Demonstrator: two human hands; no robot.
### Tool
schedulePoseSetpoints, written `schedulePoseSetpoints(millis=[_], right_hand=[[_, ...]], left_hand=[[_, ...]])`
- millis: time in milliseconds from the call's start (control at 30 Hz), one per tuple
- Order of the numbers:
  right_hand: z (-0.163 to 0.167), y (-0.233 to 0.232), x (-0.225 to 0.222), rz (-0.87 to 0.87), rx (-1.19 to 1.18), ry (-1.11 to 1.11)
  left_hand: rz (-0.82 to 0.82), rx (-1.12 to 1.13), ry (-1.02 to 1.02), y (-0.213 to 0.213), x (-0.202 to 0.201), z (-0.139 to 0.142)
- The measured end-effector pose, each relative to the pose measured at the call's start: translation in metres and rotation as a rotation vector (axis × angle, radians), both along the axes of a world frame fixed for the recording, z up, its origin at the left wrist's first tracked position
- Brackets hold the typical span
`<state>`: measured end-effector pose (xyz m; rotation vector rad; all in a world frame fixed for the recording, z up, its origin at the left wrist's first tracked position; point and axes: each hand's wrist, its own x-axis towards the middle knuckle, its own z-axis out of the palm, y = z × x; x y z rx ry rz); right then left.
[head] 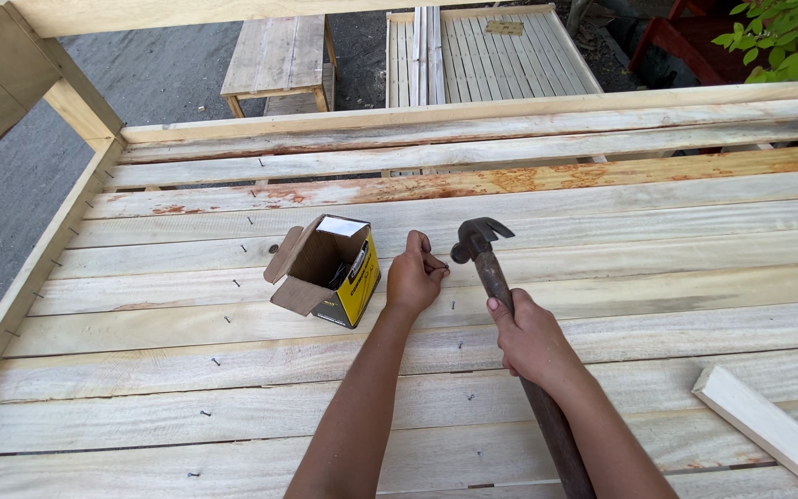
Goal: The person hammers nails into the wooden slats of a large outdoor frame using a claw hammer. They take nails one at a time from a cardboard nail box, position each nail on a slat, and drive it in, working along the frame.
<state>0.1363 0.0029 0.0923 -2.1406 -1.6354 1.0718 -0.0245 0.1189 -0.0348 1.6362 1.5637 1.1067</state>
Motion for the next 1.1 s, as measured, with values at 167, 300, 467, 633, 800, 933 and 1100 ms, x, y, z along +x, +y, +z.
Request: schedulePoseSetpoints(millis=[167, 300, 467, 633, 800, 933, 1100], right_hand=[[-0.008, 0.008, 0.015, -0.061, 0.023, 0.03], [-0.018, 0.013, 0.022, -0.066, 0.03, 0.029], [-0.027, 0.015, 0.023, -0.042, 0.035, -0.016], [-0.028, 0.015, 0.022, -0.065, 0.024, -0.007], [-0.028, 0.015, 0.02, -0.043, 0.019, -0.049], [-0.027, 0.015, 0.021, -0.058, 0.042, 0.003], [-0.029, 0.016, 0.021, -0.052, 0.026, -0.031]], left_hand=[[-0.003, 0.003, -0.005, 0.0, 0.0, -0.001], [-0.002, -0.003, -0.008, 0.001, 0.001, -0.003], [-0.006, 0.018, -0.029, 0.001, 0.001, -0.006], [-0.013, 0.001, -0.024, 0.001, 0.001, -0.005], [-0.015, 0.006, 0.013, 0.0, 0.001, -0.004], [0.038, 0.042, -0.044, 0.002, 0.0, -0.005], [0.01, 0.013, 0.038, 0.001, 0.002, -0.004]])
